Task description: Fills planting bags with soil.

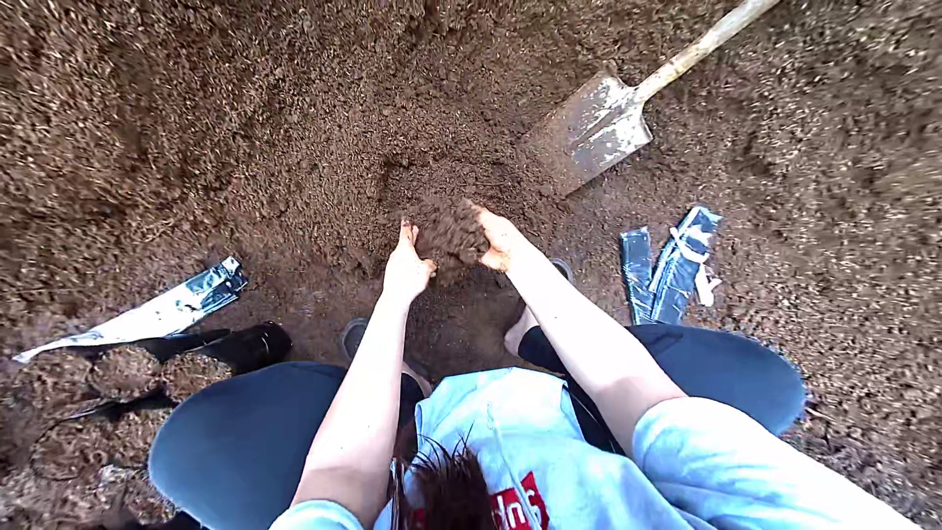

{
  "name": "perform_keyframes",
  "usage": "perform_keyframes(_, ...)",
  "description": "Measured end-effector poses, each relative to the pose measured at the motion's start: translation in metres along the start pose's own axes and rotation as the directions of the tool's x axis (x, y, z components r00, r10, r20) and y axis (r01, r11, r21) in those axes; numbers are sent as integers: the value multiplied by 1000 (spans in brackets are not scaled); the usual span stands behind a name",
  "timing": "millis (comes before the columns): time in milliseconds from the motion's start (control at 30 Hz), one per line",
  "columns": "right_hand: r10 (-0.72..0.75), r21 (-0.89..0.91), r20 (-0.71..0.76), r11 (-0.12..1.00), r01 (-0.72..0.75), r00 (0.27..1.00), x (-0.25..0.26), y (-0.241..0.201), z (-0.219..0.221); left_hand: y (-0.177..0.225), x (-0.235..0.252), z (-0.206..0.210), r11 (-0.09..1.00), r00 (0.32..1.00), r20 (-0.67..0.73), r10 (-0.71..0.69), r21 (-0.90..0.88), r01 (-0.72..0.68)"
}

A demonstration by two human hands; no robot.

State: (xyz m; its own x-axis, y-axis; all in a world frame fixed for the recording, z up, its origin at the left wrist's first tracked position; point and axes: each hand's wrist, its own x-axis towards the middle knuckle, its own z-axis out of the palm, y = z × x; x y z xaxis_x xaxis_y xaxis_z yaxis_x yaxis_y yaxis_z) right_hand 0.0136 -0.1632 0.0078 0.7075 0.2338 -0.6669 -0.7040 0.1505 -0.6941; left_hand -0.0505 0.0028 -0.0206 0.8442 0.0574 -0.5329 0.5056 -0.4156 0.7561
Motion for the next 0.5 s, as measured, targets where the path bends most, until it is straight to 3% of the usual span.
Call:
perform_keyframes(100,-192,-441,4,881,174,981,3,-2,0,9,-3,-5,997,998,-63,10,74,-5)
perform_keyframes(200,-339,-561,-3,779,279,941,12,-21,-4,14,-9,-11,990,992,-125,18,142,0)
perform_keyframes(267,-397,-793,-28,567,221,917,15,-39,-17,11,-11,-12,973,987,-160,-20,222,56)
perform_keyframes(333,-339,-950,-35,303,73,940,11,-45,-28,10,-17,-11,932,976,-184,-113,320,168)
perform_keyframes(433,-170,-977,21,206,57,985,10,-16,-34,8,-26,-10,863,961,-173,-215,427,270)
perform_keyframes(500,-19,-982,70,174,72,997,10,11,-28,7,-26,-8,825,964,-119,-239,499,266)
